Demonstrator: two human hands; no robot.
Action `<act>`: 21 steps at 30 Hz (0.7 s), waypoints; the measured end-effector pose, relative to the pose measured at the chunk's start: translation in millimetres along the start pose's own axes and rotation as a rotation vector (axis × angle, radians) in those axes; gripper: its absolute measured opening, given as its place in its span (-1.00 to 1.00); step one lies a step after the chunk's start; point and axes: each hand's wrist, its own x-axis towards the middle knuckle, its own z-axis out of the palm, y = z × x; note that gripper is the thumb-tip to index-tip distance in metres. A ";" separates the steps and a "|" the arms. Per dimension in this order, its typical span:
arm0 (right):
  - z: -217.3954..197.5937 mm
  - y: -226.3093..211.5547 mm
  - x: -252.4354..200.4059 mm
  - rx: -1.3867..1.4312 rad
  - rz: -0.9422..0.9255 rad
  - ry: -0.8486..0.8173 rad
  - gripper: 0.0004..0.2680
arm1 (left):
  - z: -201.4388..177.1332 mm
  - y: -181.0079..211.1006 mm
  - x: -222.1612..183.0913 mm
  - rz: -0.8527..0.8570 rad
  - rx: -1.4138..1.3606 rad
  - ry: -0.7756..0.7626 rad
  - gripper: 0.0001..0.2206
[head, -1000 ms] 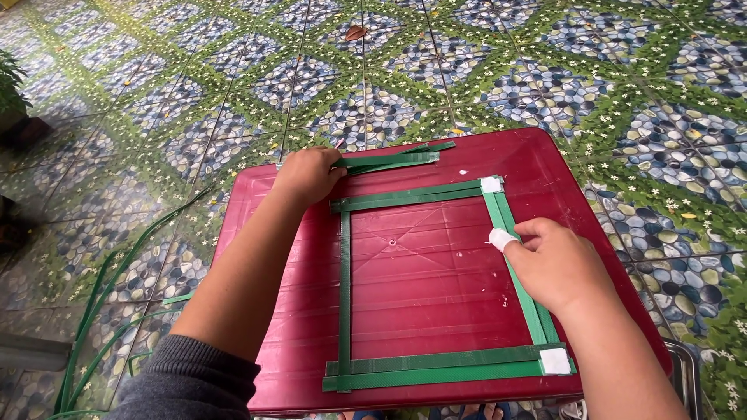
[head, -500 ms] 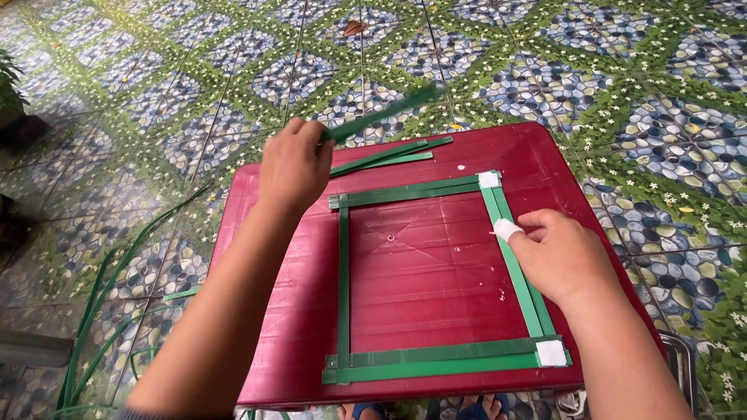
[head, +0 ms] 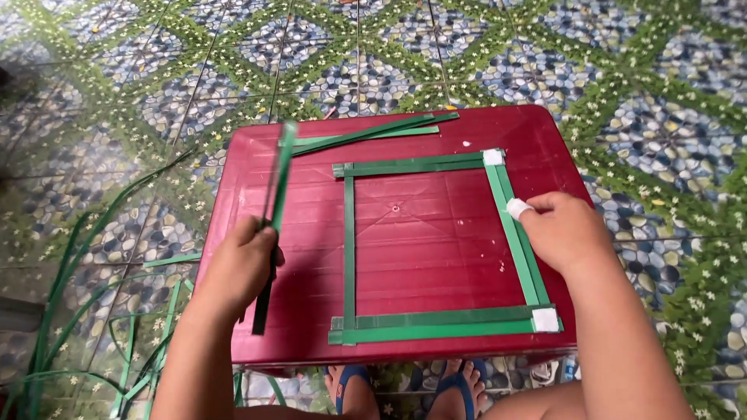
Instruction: Assembling a rectangular frame, likely for a sleeping bag, by taping together green plastic strips on a small table.
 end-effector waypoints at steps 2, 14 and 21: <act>4.1 -5.6 -5.8 0.074 0.013 -0.012 -0.75 | -3.1 3.5 -9.8 -0.027 -0.094 -0.048 -0.91; 31.5 -31.4 -26.5 -0.072 -0.040 -0.060 -0.74 | -31.9 -13.3 8.4 -0.066 0.493 -0.027 -0.60; 31.7 -33.5 -27.3 -0.037 -0.048 -0.034 -0.76 | -26.1 -19.2 13.7 -0.230 0.661 -0.006 -0.58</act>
